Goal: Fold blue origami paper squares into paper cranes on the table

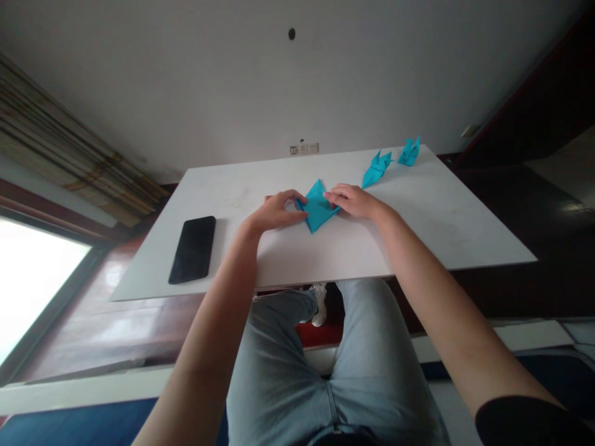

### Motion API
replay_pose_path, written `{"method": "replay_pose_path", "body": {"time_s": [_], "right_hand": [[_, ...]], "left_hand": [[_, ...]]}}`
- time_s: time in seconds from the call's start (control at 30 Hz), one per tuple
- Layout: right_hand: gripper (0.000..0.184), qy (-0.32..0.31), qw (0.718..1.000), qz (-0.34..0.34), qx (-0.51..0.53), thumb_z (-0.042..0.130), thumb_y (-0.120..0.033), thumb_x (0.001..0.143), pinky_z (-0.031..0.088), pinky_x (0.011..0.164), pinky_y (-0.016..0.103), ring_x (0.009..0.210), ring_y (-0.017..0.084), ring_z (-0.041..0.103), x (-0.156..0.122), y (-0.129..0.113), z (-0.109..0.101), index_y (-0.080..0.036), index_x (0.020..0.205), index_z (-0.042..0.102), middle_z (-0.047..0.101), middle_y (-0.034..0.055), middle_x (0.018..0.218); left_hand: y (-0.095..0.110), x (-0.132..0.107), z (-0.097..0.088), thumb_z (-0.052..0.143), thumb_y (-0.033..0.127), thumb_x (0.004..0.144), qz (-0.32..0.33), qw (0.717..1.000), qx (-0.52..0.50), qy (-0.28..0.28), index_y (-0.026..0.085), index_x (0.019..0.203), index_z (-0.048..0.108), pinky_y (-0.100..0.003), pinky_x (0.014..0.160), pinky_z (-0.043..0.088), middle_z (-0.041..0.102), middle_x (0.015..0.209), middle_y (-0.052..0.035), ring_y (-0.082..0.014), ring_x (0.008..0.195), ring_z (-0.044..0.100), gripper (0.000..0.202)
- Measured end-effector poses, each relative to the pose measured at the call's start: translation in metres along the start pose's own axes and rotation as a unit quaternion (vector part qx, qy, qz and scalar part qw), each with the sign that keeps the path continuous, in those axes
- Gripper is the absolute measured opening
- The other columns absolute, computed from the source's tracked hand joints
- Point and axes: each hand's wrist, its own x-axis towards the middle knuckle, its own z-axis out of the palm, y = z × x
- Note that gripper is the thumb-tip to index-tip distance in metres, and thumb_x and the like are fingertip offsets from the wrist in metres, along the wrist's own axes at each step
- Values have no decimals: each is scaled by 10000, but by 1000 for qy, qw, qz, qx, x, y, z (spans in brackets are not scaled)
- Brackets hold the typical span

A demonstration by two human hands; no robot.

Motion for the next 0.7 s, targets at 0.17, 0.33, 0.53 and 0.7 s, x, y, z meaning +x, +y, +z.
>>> {"method": "replay_pose_path", "body": {"time_s": [0.17, 0.33, 0.53, 0.7], "right_hand": [[551, -13, 999, -24, -30, 764, -758, 968, 567, 942, 465, 961, 296, 683, -4, 1, -4, -262, 736, 700, 703, 86, 970], [411, -32, 998, -35, -28, 945, -662, 849, 597, 966, 484, 1061, 327, 692, -8, -3, -6, -276, 894, 812, 726, 92, 1089], [538, -28, 999, -29, -28, 1042, -659, 720, 621, 1008, 532, 1109, 352, 692, -9, -3, -2, -282, 1033, 821, 725, 104, 1164], [555, -27, 999, -38, -27, 1053, -630, 701, 626, 976, 522, 1098, 349, 688, -9, -2, -1, -273, 1045, 802, 719, 101, 1139]], "left_hand": [[-7, 0, -6, 792, 317, 820, 7, 998, -56, -22, 284, 1129, 861, -497, 1177, 613, 876, 1266, -65, -294, 1216, 794, 318], [-6, 0, -9, 755, 254, 806, -10, 997, -67, -32, 268, 1180, 890, -446, 1058, 672, 886, 1165, -58, -273, 1080, 815, 398], [-8, -1, -8, 767, 208, 756, -12, 997, -63, -35, 261, 1269, 868, -389, 930, 682, 870, 1173, -78, -259, 1024, 808, 526], [-13, -1, -8, 838, 255, 726, 23, 997, -50, -54, 288, 1323, 848, -405, 985, 677, 846, 1318, -95, -294, 1151, 804, 598]]}}
